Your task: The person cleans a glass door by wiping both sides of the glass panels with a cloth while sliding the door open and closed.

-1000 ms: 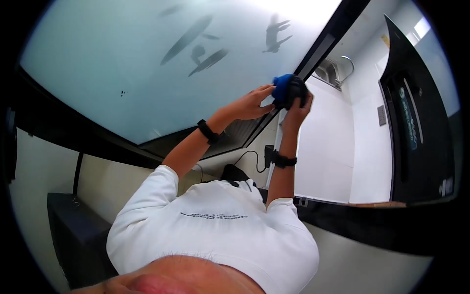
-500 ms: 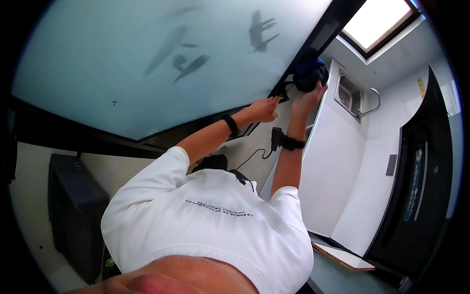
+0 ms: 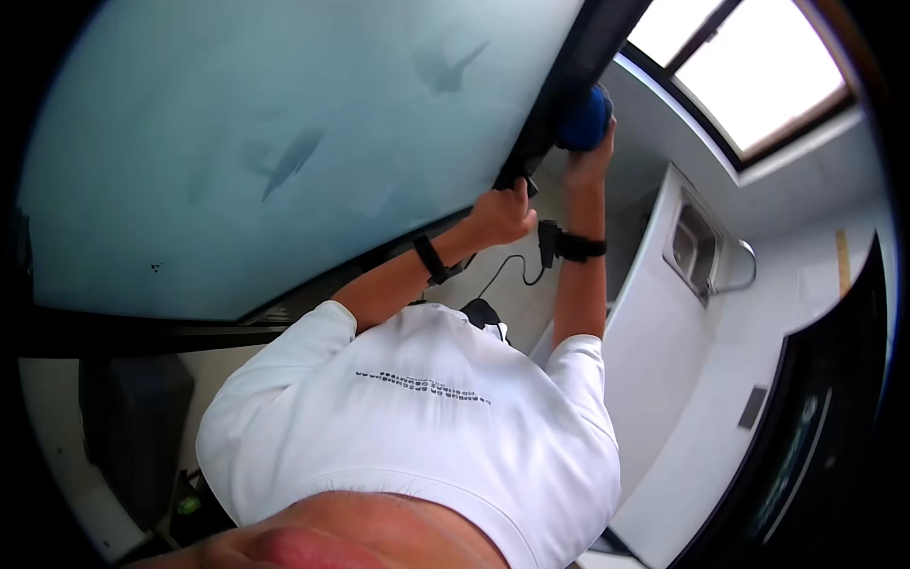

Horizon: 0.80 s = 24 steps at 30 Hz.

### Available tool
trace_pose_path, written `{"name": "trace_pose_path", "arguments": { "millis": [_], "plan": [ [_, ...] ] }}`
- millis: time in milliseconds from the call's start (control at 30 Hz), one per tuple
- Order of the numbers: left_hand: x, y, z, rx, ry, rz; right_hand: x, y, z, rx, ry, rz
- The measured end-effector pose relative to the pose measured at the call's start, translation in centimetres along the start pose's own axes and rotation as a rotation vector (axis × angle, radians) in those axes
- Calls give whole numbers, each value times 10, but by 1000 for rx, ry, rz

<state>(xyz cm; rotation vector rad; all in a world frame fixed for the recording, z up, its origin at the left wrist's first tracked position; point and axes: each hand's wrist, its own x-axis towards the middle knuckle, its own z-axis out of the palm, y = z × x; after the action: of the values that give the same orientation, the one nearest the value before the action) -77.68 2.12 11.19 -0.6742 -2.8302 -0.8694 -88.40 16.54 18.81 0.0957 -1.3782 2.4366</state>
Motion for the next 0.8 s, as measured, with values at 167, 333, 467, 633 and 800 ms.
{"name": "trace_pose_path", "arguments": {
  "millis": [167,333,467,633,800],
  "plan": [
    [-13,16,-12,56,54,-128,61,20,-14,-84,-465,98],
    [-38,2,-40,1,123,-339,82,50,72,-79,-641,305],
    [-77,63,-32,252,525,-499,53,38,111,-29,-971,366],
    [-175,122,5,287,743,-756,-66,29,160,87,-1314,472],
    [-282,226,33,384,901,-920,-224,-41,154,225,-1593,550]
  ]
}}
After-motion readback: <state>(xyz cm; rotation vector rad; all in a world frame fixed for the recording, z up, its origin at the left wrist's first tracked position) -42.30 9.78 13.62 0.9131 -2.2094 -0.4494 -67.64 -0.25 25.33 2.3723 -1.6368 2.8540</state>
